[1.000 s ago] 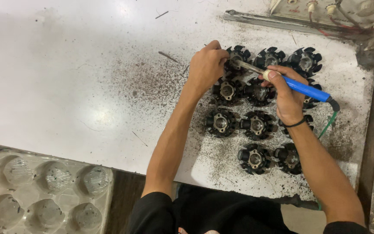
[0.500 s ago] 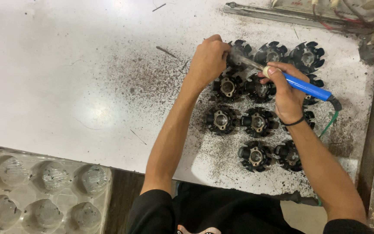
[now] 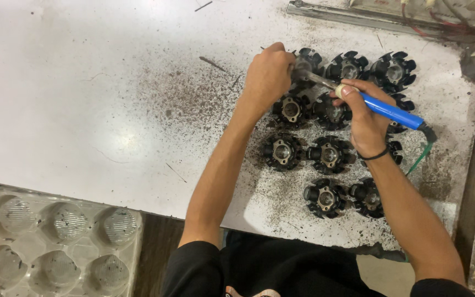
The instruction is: The person uses a soldering iron to heat and clean the metal center hub of each black finned rotor part on a workbench, working through them one at a time, and places the finished parts into molded plastic trays. The person occasionally repositions parts on the bench between soldering and stacking.
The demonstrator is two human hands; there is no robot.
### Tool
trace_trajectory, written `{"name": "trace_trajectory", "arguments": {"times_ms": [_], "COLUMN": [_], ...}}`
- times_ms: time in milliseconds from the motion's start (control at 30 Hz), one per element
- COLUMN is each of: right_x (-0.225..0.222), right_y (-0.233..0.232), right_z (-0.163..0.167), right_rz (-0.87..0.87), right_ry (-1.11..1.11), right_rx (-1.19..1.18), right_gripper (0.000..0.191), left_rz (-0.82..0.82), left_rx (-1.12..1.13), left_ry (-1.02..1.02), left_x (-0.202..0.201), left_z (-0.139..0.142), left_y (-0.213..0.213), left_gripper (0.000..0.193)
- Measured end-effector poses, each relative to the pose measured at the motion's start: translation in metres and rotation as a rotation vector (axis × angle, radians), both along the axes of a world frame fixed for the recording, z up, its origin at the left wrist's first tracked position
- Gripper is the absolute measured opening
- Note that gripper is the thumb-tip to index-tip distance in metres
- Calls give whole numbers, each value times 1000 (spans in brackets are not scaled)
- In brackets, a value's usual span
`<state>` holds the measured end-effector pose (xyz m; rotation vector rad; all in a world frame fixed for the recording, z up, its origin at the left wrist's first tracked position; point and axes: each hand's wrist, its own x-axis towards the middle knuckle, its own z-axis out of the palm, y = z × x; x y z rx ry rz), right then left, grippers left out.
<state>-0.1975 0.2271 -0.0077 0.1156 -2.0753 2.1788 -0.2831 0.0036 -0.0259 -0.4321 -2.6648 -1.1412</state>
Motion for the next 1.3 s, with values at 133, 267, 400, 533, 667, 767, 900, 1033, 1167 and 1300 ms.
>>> {"name": "trace_trajectory", "arguments": {"times_ms": [133,267,400,533,667,767,900,1033,1167,1300], "right_x": [-1,-2,-3,-3,-3,-4,-3,-3,-5,17], "right_y": [0,2,5,6,6,5,4,5,11,19], "right_z": [-1,-2,-4,-6,-6,-4,-1,1,9,19], "right_rz": [9,-23,3,-5,-28,-5,-3,27,19,-18], "right_ry": [17,26,11,-1,-16,11,-20,-60,-26,24], "right_rx": [-43,-70,-64,-64,-83,-47,-34,-2,-19,-69], "right_gripper": [24,24,24,26,27,27,27,28,25,24], "left_rz": [-1,-13,-30,-3,13,9,3,-16,2,-11], "left_rx": [-48,-3,-13,-9,6,17,35,-73,-40,55], "left_ry": [59,120,139,57,161,164,179,139,155,148], "left_x": [3,6,9,10,12,13,11,5,10,42], "left_z": [1,2,2,0,-1,-2,-7,-6,9,23], "left_y": [2,-1,-5,-5,-3,-4,-5,1,-2,-23], "left_gripper": [11,5,22,17,11,10,9,9,7,8]}}
